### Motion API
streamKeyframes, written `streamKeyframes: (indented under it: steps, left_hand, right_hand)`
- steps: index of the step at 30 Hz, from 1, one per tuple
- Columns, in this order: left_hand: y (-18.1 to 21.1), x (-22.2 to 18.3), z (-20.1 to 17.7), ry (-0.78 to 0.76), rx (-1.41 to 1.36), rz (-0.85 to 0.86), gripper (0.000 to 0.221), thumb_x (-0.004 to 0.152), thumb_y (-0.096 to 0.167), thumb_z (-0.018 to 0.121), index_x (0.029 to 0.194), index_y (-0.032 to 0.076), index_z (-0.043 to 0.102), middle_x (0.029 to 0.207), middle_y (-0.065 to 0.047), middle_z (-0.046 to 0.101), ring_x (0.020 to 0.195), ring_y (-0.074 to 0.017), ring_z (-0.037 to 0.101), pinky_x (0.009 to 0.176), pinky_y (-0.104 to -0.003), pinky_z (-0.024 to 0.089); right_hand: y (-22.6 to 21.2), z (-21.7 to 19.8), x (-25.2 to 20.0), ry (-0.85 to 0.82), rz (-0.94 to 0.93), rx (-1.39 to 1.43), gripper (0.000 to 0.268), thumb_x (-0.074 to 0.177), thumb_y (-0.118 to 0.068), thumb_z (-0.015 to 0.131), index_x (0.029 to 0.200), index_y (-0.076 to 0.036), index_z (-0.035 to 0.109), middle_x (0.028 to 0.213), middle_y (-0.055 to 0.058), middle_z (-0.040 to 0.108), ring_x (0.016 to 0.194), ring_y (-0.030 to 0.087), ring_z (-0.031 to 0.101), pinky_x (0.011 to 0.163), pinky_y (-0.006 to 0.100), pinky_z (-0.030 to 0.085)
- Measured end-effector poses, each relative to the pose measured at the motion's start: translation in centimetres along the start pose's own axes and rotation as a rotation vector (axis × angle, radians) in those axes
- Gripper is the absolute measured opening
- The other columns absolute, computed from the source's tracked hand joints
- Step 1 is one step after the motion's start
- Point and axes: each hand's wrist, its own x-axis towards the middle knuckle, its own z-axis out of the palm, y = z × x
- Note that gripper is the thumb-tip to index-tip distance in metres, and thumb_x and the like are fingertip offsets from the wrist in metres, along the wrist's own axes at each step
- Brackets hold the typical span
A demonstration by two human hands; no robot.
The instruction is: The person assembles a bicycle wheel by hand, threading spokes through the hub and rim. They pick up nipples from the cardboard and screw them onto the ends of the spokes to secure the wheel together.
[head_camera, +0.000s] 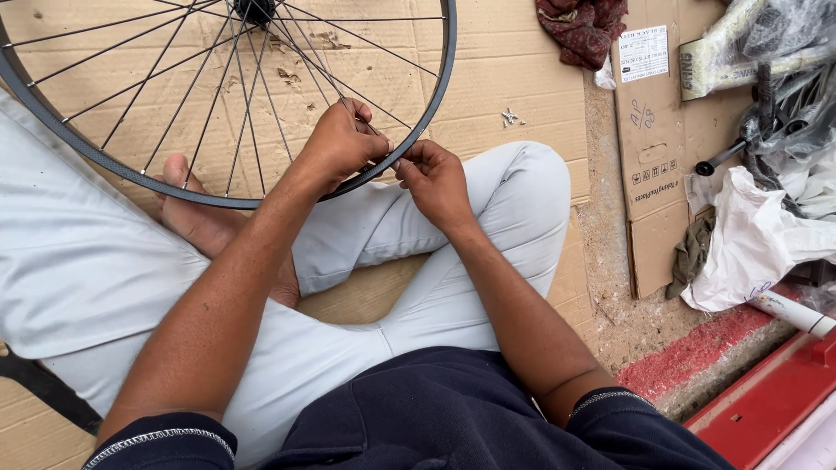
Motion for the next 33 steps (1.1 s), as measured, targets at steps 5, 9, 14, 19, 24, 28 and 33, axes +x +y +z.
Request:
streamKeyframes:
  steps: [5,9,14,19,24,28,33]
  left_hand:
    - [-0.6,0.2,-0.1,0.028,0.044,0.020,0.040,0.083,0.003,0.077,0.106,0.005,0.044,0.081,-0.011,0.072,0.064,-0.0116,0.072,0.048,-0.027,0.055]
    - [0.3,-0.2,0.2,0.065,0.099,-0.013,0.041,0.083,0.005,0.080,0.105,0.004,0.045,0.074,-0.014,0.067,0.060,-0.0147,0.071,0.047,-0.028,0.053]
    - [-0.2,0.1,-0.4,0.003,0.000,-0.010,0.043,0.078,-0.001,0.077,0.103,0.006,0.044,0.073,-0.010,0.068,0.061,-0.0139,0.072,0.048,-0.028,0.057]
    - [-1.3,0.8,-0.2,0.045,0.131,0.007,0.042,0.082,0.003,0.080,0.105,0.005,0.044,0.074,-0.009,0.067,0.063,-0.0138,0.070,0.050,-0.028,0.054]
    - [-0.3,-0.2,0.1,0.127,0.316,-0.023,0.046,0.084,0.006,0.085,0.107,0.005,0.046,0.076,-0.011,0.066,0.064,-0.0176,0.068,0.051,-0.031,0.051]
    - [-1.2,0.5,-0.3,0.041,0.094,-0.023,0.046,0.081,-0.002,0.079,0.110,0.003,0.044,0.076,-0.010,0.069,0.066,-0.0153,0.072,0.052,-0.027,0.056]
    - [-0.2,-0.1,0.0,0.080,0.170,-0.073,0.047,0.082,0.000,0.080,0.112,0.003,0.044,0.074,-0.012,0.070,0.064,-0.0165,0.072,0.050,-0.028,0.054]
  right_hand:
    - [-4.9,-9.1,6.5,0.066,0.012,-0.913,0.015,0.090,-0.016,0.077,0.101,-0.005,0.079,0.092,0.011,0.078,0.078,0.018,0.074,0.076,0.032,0.060]
    - [-3.0,-15.3,12.1,0.064,0.087,-1.178,0.011,0.086,-0.013,0.080,0.095,-0.007,0.082,0.091,0.013,0.078,0.083,0.025,0.074,0.082,0.037,0.058]
    - [-1.2,-16.6,14.6,-0.075,0.282,-1.290,0.018,0.075,-0.011,0.088,0.092,-0.011,0.081,0.094,0.011,0.077,0.088,0.025,0.072,0.080,0.040,0.058]
    - [1.8,-17.9,16.3,-0.125,0.251,-1.368,0.012,0.079,-0.009,0.082,0.090,-0.012,0.082,0.094,0.012,0.077,0.089,0.029,0.073,0.081,0.041,0.059]
    - [1.2,-17.3,15.9,-0.108,0.182,-1.393,0.010,0.076,-0.007,0.077,0.085,-0.011,0.080,0.091,0.012,0.074,0.086,0.032,0.071,0.079,0.043,0.059]
    - [-3.5,-13.4,11.8,0.035,0.022,-1.118,0.005,0.080,-0.005,0.073,0.084,-0.003,0.076,0.082,0.015,0.075,0.071,0.025,0.070,0.069,0.037,0.060]
    - [-5.5,-4.4,1.7,0.020,0.195,-0.335,0.016,0.085,0.005,0.068,0.101,0.002,0.070,0.075,0.007,0.073,0.061,0.011,0.067,0.052,0.025,0.057]
